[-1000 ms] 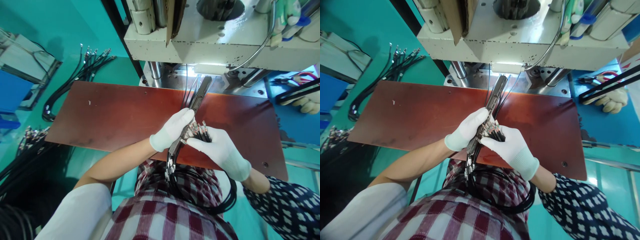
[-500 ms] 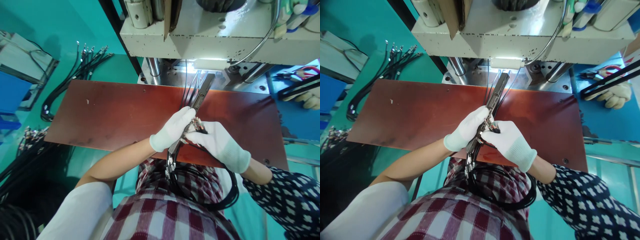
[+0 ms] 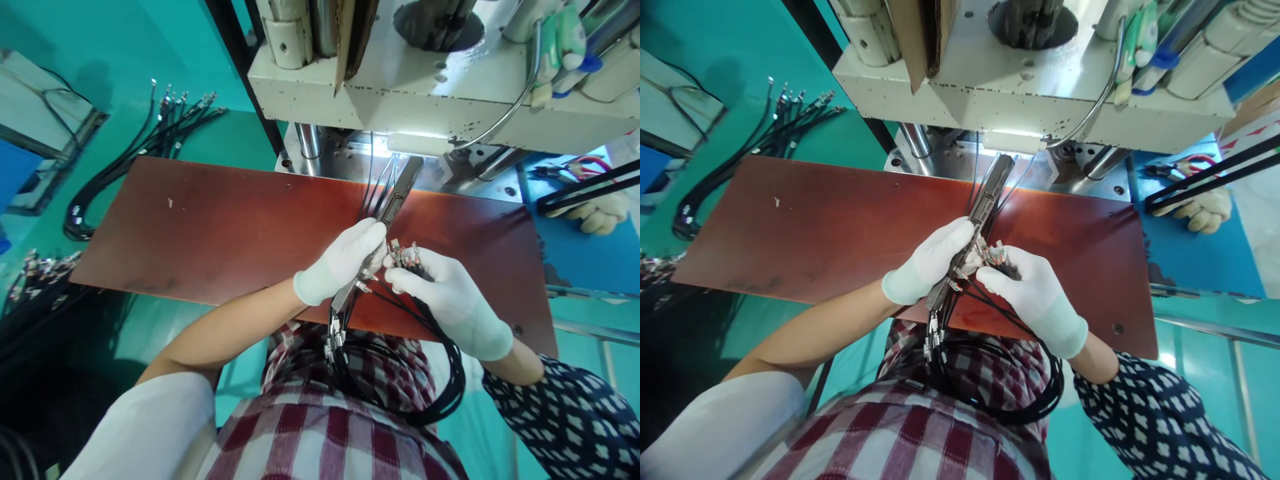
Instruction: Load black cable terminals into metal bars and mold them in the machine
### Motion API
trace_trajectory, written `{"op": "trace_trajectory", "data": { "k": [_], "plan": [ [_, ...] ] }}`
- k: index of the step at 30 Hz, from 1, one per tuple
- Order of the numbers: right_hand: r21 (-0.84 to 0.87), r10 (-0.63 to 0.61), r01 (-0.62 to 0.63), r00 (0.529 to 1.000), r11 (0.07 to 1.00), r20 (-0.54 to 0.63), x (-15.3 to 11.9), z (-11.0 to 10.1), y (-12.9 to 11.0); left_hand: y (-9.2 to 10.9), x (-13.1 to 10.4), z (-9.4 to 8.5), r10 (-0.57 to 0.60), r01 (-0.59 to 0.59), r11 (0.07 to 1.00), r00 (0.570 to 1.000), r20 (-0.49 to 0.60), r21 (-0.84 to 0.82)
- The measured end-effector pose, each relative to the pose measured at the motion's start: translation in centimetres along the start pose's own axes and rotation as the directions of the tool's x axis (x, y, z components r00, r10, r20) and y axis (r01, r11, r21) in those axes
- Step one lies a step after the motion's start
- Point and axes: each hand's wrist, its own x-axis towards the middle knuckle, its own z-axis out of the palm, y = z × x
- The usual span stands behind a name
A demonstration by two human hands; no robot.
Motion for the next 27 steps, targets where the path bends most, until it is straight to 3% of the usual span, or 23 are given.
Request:
{"op": "trace_trajectory", "data": {
  "k": [5, 11, 18, 23, 27],
  "plan": [
    [0.036, 0.027, -0.028, 0.999, 0.999, 0.026, 0.3, -0.2, 0.0, 0.0, 0.0, -0.2, -0.011, 0.01, 0.999, 1.0, 0.009, 0.045],
    [0.028, 0.047, -0.046, 0.999, 0.999, -0.023, 0.5, -0.1, -0.5, -0.4, 0.1, -0.2, 0.009, -0.01, 0.999, 1.0, 0.023, 0.042],
    [0.05, 0.102, -0.11, 0.983, 0.993, 0.154, 1.1, -0.6, -0.9, -0.2, 0.2, -0.3, 0.042, -0.044, 0.996, 0.999, 0.033, 0.077],
    [0.018, 0.001, -0.001, 1.0, 1.0, 0.013, 1.4, 0.2, -0.4, -0.1, 0.1, -0.1, 0.029, -0.024, 0.993, 0.999, -0.04, 0.113],
    [-0.061, -0.02, 0.019, 1.0, 0.998, -0.021, 1.4, 1.0, -0.6, -0.1, -0.1, 0.2, 0.02, -0.01, 0.991, 0.997, -0.075, 0.13]
  ]
}}
